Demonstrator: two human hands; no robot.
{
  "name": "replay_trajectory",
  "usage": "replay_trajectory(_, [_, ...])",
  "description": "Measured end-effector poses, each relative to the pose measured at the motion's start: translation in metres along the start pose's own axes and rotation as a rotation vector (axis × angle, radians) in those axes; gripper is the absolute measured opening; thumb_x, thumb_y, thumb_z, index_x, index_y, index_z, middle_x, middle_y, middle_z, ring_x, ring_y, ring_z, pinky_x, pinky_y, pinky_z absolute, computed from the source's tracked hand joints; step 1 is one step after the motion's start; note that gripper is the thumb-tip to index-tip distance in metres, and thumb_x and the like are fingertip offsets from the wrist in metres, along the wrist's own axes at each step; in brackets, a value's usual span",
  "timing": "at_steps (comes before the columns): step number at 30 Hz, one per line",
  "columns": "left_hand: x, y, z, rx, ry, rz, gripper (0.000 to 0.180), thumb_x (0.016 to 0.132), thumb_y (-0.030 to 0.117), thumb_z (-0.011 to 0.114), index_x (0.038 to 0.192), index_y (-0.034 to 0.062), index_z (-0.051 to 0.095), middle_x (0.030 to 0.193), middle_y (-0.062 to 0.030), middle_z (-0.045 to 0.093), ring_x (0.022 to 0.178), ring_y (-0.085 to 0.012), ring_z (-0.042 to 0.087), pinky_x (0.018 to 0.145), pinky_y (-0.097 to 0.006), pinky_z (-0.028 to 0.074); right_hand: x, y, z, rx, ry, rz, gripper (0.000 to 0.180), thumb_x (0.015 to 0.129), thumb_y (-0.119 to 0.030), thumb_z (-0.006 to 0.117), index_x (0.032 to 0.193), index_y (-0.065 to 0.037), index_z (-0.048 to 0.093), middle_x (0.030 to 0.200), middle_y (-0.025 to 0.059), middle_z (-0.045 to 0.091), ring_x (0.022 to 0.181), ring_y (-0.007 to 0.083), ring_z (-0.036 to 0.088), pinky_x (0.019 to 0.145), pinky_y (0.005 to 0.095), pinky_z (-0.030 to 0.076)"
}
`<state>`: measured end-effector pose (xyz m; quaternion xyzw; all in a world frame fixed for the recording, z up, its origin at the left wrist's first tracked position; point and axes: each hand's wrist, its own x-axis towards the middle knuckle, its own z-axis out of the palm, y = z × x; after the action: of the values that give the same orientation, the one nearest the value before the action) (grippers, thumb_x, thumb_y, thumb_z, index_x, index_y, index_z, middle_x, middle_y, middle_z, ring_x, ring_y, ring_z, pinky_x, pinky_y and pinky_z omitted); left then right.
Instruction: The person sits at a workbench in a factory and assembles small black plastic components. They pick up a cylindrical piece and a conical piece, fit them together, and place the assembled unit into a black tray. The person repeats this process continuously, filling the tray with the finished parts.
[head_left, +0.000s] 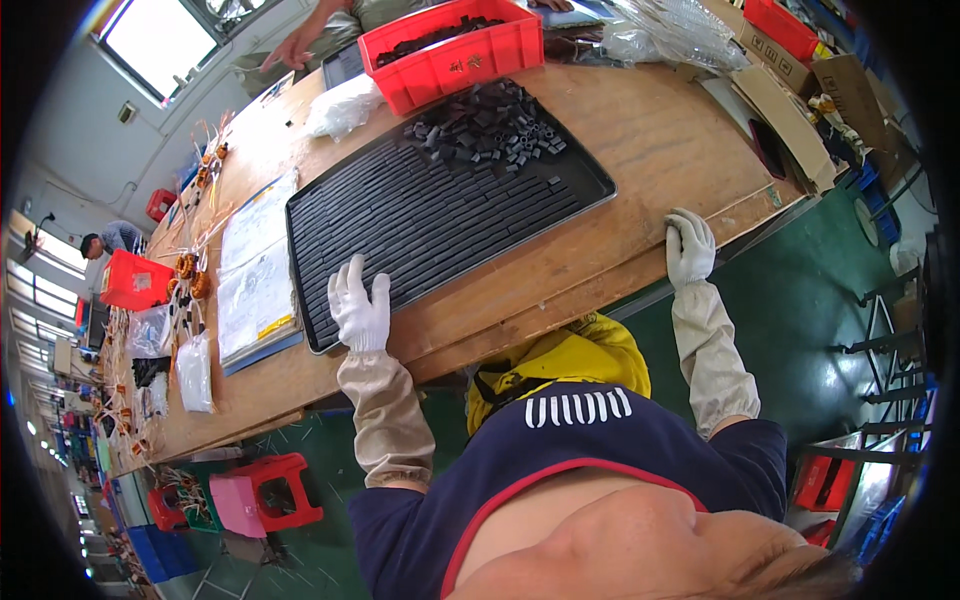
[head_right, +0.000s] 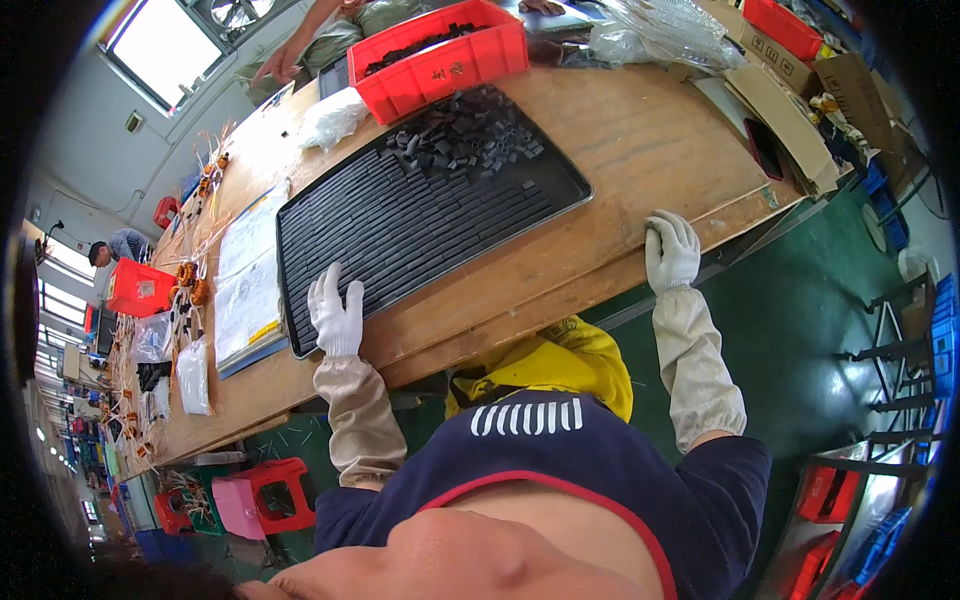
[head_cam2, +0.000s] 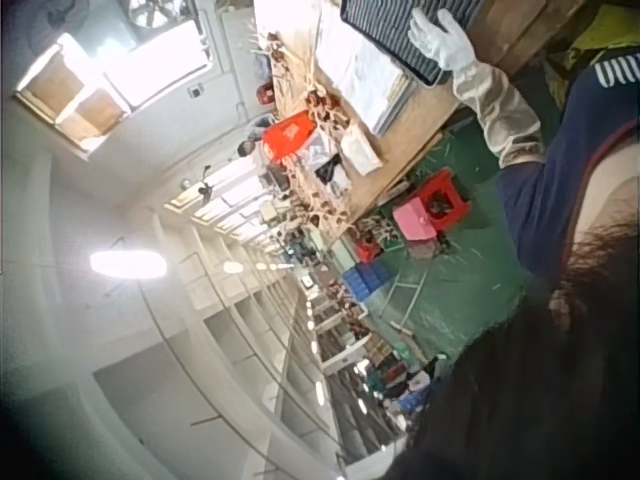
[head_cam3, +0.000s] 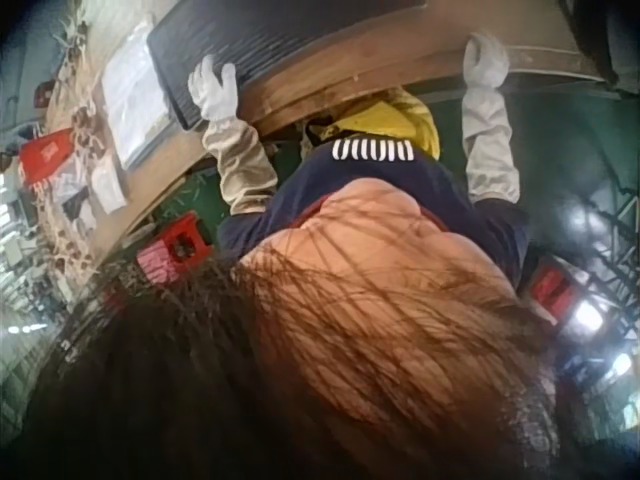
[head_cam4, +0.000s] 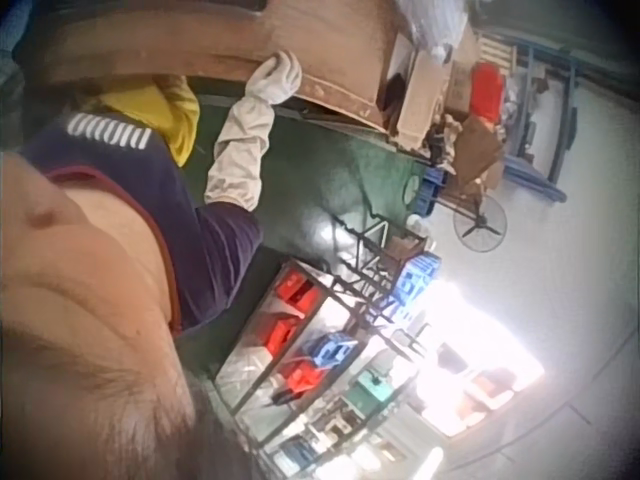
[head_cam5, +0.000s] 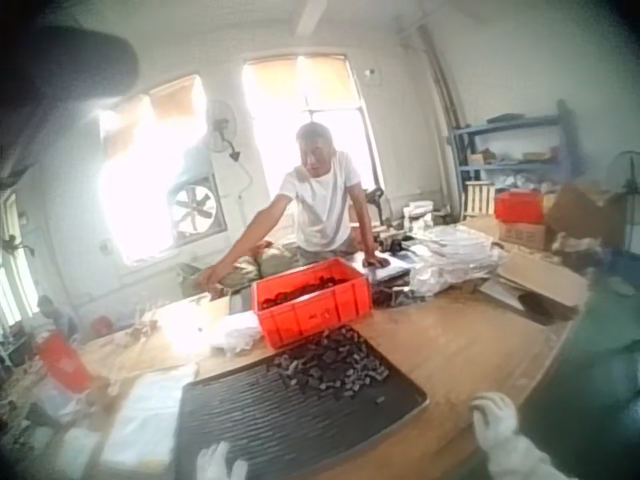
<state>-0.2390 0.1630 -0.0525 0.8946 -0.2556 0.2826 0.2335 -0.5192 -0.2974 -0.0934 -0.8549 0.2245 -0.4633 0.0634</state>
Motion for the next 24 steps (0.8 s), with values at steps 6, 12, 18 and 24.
replay_trajectory(6, [0.053,0.054,0.018,-0.367,-0.015,0.271,0.038,0.089,0.002,0.065,0.126,0.0084,0.069,0.115,-0.0138,0.071,0.109,-0.0344,0.065,0.096,-0.045,0.053,-0.002,0.006,-0.003,-0.014,-0.017,-0.013,0.016,0.09,-0.013,0.068,0.105,-0.012,0.072,0.118,0.0057,0.072,0.114,0.0303,0.064,0.101,0.0427,0.048])
replay_trajectory(12, [0.125,0.116,0.075,-0.152,-0.241,0.456,0.037,0.091,0.005,0.056,0.122,0.0207,0.069,0.107,-0.0077,0.07,0.105,-0.032,0.065,0.089,-0.044,0.054,0.006,-0.001,-0.003,-0.002,-0.019,-0.031,0.015,0.09,-0.009,0.069,0.104,-0.009,0.073,0.116,0.0094,0.072,0.112,0.0323,0.065,0.1,0.0437,0.05])
replay_trajectory(18, [0.162,0.141,0.132,0.11,-0.468,0.565,0.035,0.091,0.012,0.054,0.119,0.0261,0.07,0.105,-0.0054,0.066,0.103,-0.0281,0.063,0.087,-0.041,0.053,0.009,-0.004,-0.001,0.012,-0.066,-0.06,0.014,0.092,-0.005,0.065,0.103,-0.003,0.073,0.116,0.0152,0.072,0.11,0.0356,0.067,0.098,0.0455,0.052])
replay_trajectory(24, [0.167,0.14,0.141,0.183,-0.558,0.571,0.027,0.092,0.019,0.057,0.113,0.0255,0.073,0.106,-0.0001,0.067,0.105,-0.0215,0.062,0.087,-0.037,0.052,0.007,0.001,0.0,-0.008,-0.108,-0.02,0.015,0.093,-0.005,0.065,0.105,-0.002,0.073,0.115,0.0164,0.072,0.108,0.0357,0.066,0.097,0.0455,0.052])
